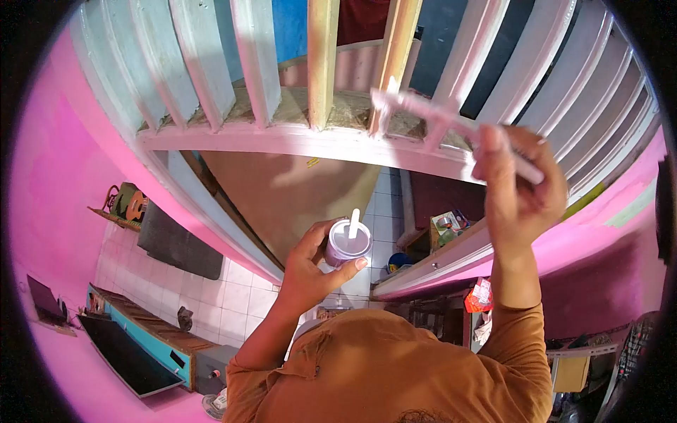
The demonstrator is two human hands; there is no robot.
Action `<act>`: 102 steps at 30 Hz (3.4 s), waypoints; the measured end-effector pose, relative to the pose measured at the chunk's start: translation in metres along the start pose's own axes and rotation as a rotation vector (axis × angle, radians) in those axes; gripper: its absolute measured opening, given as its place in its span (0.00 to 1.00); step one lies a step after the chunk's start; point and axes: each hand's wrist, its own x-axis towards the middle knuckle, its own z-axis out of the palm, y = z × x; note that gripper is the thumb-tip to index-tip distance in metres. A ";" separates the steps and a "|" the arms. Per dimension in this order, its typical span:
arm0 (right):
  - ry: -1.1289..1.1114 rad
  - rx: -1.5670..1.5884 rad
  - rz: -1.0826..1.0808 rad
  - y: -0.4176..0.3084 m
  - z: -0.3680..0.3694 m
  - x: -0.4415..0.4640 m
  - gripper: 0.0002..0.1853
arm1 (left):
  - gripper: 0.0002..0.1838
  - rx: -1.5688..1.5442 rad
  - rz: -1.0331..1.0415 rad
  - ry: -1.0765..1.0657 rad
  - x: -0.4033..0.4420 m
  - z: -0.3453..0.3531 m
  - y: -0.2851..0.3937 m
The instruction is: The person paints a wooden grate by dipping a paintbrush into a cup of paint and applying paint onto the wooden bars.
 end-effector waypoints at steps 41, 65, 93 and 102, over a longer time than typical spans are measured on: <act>-0.525 -0.540 -0.876 -0.027 -0.004 0.022 0.43 | 0.34 -0.017 0.060 0.009 -0.008 -0.021 -0.038; -0.711 -0.211 -0.583 -0.002 -0.030 0.037 0.21 | 0.33 -0.003 -0.027 -0.013 -0.004 -0.014 -0.032; -0.332 -0.440 -0.829 -0.023 -0.039 0.109 0.25 | 0.33 0.083 -0.082 -0.031 -0.004 -0.004 -0.025; -0.393 -0.469 -0.847 -0.015 -0.032 0.071 0.24 | 0.32 0.069 -0.043 -0.039 -0.006 -0.006 -0.026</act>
